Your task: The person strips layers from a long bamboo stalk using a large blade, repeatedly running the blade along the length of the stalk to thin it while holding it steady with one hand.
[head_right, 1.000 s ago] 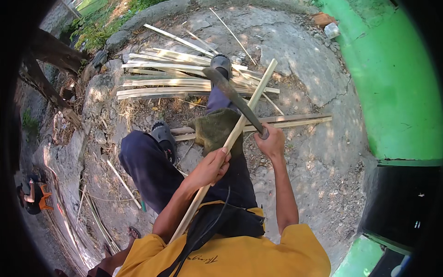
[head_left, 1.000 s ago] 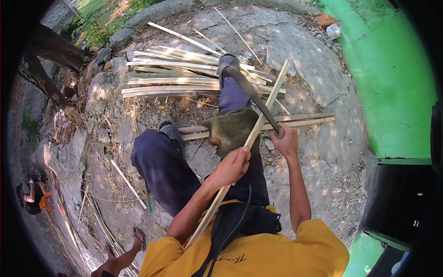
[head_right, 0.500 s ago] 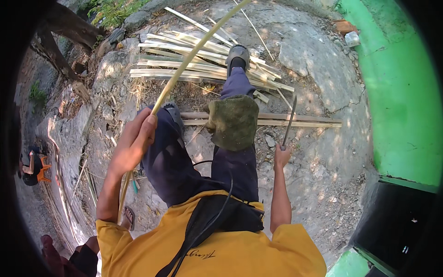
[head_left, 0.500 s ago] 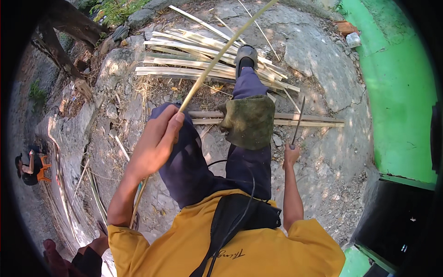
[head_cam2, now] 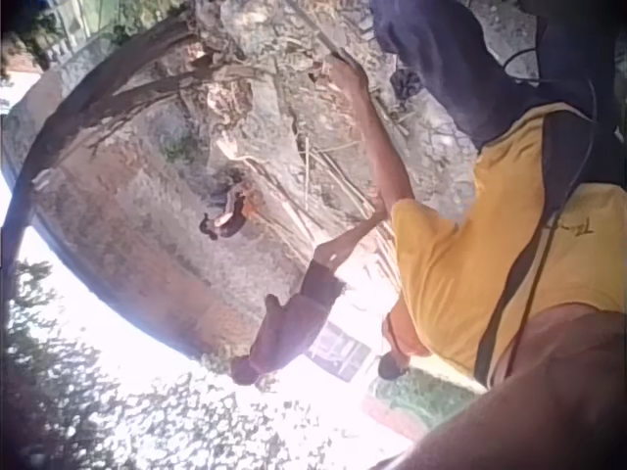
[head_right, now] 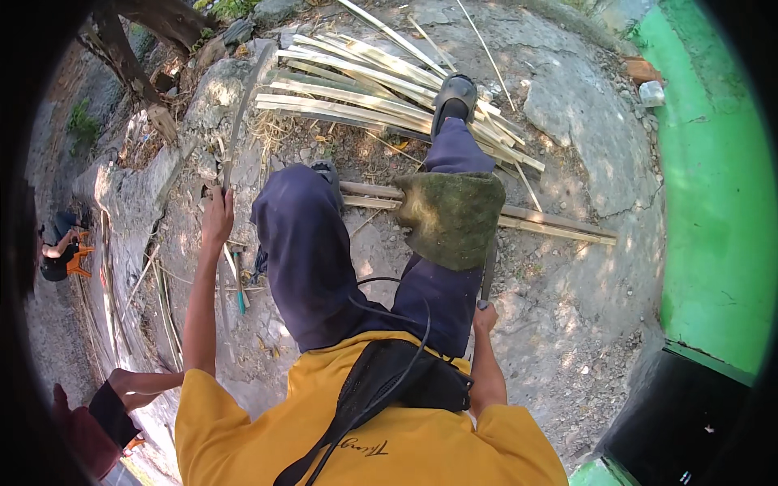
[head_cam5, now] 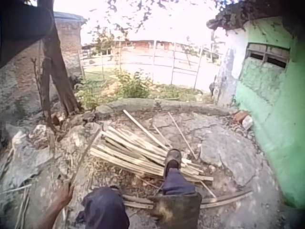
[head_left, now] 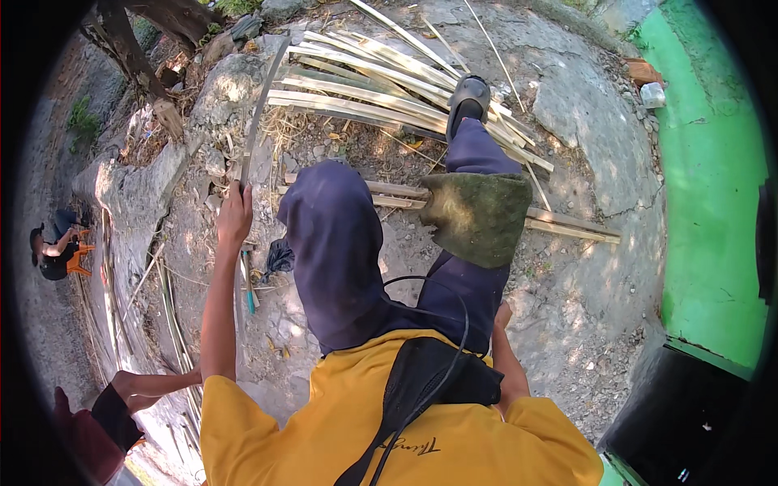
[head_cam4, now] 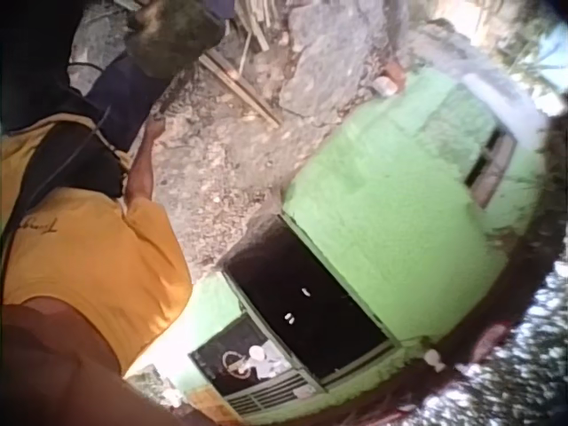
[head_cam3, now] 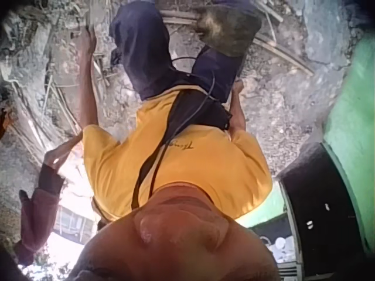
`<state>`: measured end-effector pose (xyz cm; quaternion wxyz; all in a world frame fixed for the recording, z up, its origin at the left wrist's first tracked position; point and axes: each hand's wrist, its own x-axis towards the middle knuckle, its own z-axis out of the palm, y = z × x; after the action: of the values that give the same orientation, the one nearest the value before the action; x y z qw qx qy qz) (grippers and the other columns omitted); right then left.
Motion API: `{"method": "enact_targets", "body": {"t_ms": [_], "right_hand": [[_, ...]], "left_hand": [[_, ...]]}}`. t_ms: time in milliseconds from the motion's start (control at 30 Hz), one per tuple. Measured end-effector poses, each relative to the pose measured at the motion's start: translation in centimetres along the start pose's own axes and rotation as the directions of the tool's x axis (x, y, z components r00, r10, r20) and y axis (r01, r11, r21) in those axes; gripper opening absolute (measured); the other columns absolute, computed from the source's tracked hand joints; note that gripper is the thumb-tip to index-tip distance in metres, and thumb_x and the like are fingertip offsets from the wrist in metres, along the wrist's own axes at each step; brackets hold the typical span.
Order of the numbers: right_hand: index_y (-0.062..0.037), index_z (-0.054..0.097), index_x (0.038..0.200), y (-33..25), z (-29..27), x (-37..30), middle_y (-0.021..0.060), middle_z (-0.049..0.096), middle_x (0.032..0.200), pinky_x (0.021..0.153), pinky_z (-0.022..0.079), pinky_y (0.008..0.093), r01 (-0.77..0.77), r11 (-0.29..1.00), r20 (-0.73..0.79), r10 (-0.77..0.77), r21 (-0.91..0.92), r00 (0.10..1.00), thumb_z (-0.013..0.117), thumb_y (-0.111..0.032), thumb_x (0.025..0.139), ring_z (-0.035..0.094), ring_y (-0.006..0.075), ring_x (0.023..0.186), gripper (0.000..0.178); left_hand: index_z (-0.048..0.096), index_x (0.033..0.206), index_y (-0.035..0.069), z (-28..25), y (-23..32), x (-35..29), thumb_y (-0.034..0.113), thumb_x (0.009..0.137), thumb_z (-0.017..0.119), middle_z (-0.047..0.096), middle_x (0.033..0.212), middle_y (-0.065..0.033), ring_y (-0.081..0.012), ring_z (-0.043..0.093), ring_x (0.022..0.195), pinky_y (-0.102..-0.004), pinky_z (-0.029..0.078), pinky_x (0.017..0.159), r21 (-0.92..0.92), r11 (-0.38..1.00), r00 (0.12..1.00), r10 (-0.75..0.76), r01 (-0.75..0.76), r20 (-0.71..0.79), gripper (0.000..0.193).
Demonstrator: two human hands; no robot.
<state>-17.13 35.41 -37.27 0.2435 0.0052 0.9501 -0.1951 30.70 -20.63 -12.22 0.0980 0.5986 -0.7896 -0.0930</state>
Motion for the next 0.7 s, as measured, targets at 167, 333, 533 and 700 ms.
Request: {"method": "enact_targets", "body": {"t_ms": [167, 333, 533, 700], "right_hand": [[-0.0018, 0.070, 0.103, -5.0, -1.4, -4.1, 0.0238, 0.072, 0.101, 0.087, 0.055, 0.0474, 0.039, 0.943, 0.158, 0.014, -0.330, 0.987, 0.072, -0.033, 0.079, 0.069, 0.0424, 0.100, 0.039], [-0.0017, 0.070, 0.103, -4.1, -2.9, -5.0, 0.0239, 0.072, 0.102, 0.087, 0.055, 0.0474, 0.024, 0.906, 0.198, 0.066, -0.423, 0.978, 0.072, -0.033, 0.079, 0.069, 0.0424, 0.101, 0.039], [-0.0016, 0.070, 0.103, -3.3, -5.4, -5.4, 0.0240, 0.072, 0.102, 0.088, 0.055, 0.0474, 0.004, 0.863, 0.205, 0.116, -0.506, 0.972, 0.072, -0.032, 0.079, 0.069, 0.0425, 0.101, 0.039], [-0.0015, 0.070, 0.103, -3.6, -7.1, -5.7, 0.0241, 0.072, 0.103, 0.088, 0.055, 0.0474, 0.016, 0.825, 0.226, 0.136, -0.565, 0.965, 0.072, -0.032, 0.079, 0.069, 0.0426, 0.101, 0.039]], "left_hand": [[0.045, 0.118, 0.004, 9.5, -9.3, -3.4, 0.038, 0.102, 0.047, 0.067, 0.091, -0.0335, -0.0545, 0.063, 0.086, -0.0621, 0.049, 0.075, 0.043, 0.979, 0.965, -0.206, 0.201, 0.165, 0.038], [0.046, 0.117, 0.003, 15.3, -16.7, -9.4, 0.030, 0.094, 0.052, 0.067, 0.099, -0.0353, -0.0550, 0.064, 0.092, -0.0621, 0.049, 0.082, 0.086, 0.899, 0.860, -0.436, 0.429, 0.265, 0.036], [0.044, 0.115, 0.002, 18.5, -15.8, -15.4, 0.021, 0.091, 0.059, 0.066, 0.091, -0.0332, -0.0542, 0.063, 0.086, -0.0597, 0.050, 0.076, -0.104, 0.923, 0.916, -0.345, 0.371, 0.206, 0.034], [0.043, 0.115, 0.002, 19.8, -10.4, -19.6, 0.018, 0.089, 0.062, 0.065, 0.088, -0.0330, -0.0538, 0.063, 0.083, -0.0609, 0.049, 0.074, -0.255, 0.885, 0.887, -0.286, 0.389, 0.362, 0.035]]}}
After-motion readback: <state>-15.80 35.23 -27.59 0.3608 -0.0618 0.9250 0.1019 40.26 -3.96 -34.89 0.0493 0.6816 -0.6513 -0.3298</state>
